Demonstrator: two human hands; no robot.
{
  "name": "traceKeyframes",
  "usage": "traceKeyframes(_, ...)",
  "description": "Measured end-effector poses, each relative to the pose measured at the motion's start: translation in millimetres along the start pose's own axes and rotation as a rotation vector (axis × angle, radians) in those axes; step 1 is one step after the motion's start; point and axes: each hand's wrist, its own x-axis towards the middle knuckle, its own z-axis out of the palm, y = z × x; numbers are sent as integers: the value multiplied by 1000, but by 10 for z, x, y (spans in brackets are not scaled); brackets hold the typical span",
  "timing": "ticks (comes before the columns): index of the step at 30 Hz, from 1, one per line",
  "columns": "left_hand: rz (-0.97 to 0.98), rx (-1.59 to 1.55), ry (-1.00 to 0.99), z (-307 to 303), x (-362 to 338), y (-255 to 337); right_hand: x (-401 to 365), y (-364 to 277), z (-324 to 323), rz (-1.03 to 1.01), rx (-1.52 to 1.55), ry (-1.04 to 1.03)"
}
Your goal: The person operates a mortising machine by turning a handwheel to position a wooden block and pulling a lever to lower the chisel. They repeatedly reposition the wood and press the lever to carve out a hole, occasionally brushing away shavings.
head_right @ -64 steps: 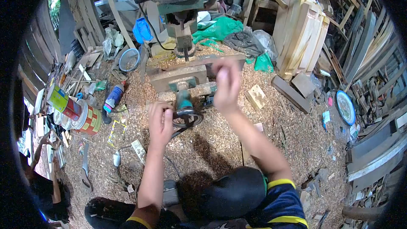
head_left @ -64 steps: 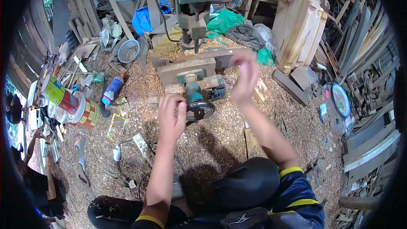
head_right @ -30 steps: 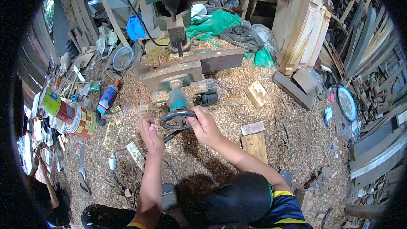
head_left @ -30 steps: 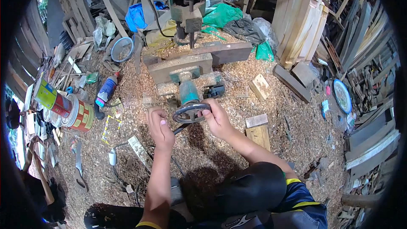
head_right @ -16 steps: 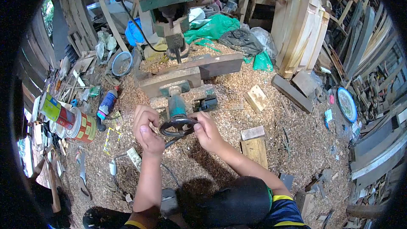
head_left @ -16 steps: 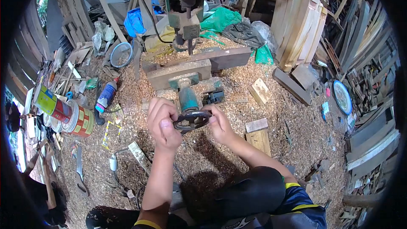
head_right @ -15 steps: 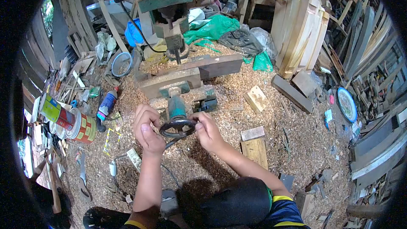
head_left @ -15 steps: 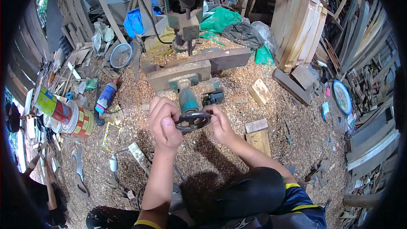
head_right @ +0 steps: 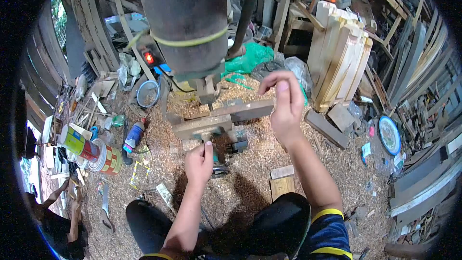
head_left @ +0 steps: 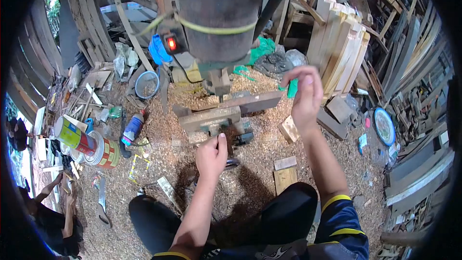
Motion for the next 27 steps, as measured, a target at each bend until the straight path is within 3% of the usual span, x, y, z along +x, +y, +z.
traceKeyframes(2,-66,67,2,-19,2,61,306,-205,-4,23,5,67)
traceKeyframes(4,-79,88,-11,-27,-7,80,573,-342,53,-116,52,174)
traceKeyframes(8,33,287,43,40,-7,-41,1195,-726,357,-239,1,330)
traceKeyframes(12,55,360,38,28,-8,-9,1804,-1549,581,50,356,424)
traceKeyframes(14,51,367,22,21,-3,14,2103,-1514,550,111,446,436)
traceKeyframes(16,54,383,1,1,-8,65,2347,-1359,453,-158,419,-7)
traceKeyframes(20,71,400,4,14,-7,30,2593,-1634,406,-61,446,-151)
traceKeyframes(22,83,372,9,14,-21,20,2651,-1718,424,48,385,-46)
traceKeyframes(24,86,389,2,12,-30,23,2714,-1700,364,228,371,-213)
traceKeyframes(26,110,377,28,11,-17,41,2649,-1706,371,239,445,-257)
traceKeyframes(27,107,382,29,8,-13,47,2603,-1690,398,154,417,-164)
